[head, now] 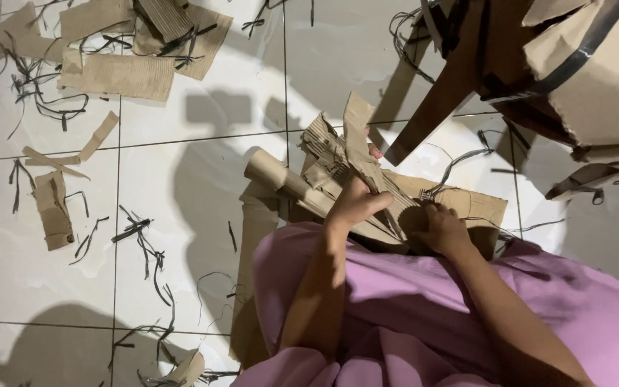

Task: Wrapping wooden chair legs with protective cardboard and securing them with plastic ties.

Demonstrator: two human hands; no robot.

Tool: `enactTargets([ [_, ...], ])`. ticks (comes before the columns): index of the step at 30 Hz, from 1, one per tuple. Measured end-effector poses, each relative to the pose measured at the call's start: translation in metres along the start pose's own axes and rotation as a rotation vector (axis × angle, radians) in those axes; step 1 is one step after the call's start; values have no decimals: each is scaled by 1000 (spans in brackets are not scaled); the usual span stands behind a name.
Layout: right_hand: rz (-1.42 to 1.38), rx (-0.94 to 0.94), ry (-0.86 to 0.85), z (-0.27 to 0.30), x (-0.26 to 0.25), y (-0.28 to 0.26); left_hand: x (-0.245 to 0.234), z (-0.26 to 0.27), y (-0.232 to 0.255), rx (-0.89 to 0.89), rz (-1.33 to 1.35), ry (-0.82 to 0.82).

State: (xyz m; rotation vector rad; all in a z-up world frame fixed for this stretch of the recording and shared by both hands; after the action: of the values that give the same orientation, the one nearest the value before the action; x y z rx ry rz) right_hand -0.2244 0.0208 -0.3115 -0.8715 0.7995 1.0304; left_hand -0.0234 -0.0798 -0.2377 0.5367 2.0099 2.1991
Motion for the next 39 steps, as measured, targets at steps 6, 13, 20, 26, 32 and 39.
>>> enactTargets([
  [6,-321,-194,252,-11,20,6,10,-4,70,208,91,56],
  [13,-806,-345,152,35,-42,-84,7,5,176,376,111,231],
  [20,-669,-413,18,55,-50,-108,6,12,210,550,44,376],
  [26,-633,-346,168,26,-20,-80,27,37,279,686,34,353],
  [32,-890,-364,32,37,-23,-94,38,5,146,374,-162,296],
  [39,-661,-210,169,19,-33,-68,55,-9,165,422,-287,274],
])
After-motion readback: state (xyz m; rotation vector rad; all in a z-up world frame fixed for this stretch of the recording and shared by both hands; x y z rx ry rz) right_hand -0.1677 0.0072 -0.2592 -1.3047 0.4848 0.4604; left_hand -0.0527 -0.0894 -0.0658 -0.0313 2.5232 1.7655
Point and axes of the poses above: each hand's wrist, its own z-axis away from the middle knuckle, its own x-axis out of the palm, y = z × x, the point moved 8 cm from there along -z, towards the middle knuckle, and after that the axes turned 9 degrees about y, right-handed, at the moved point
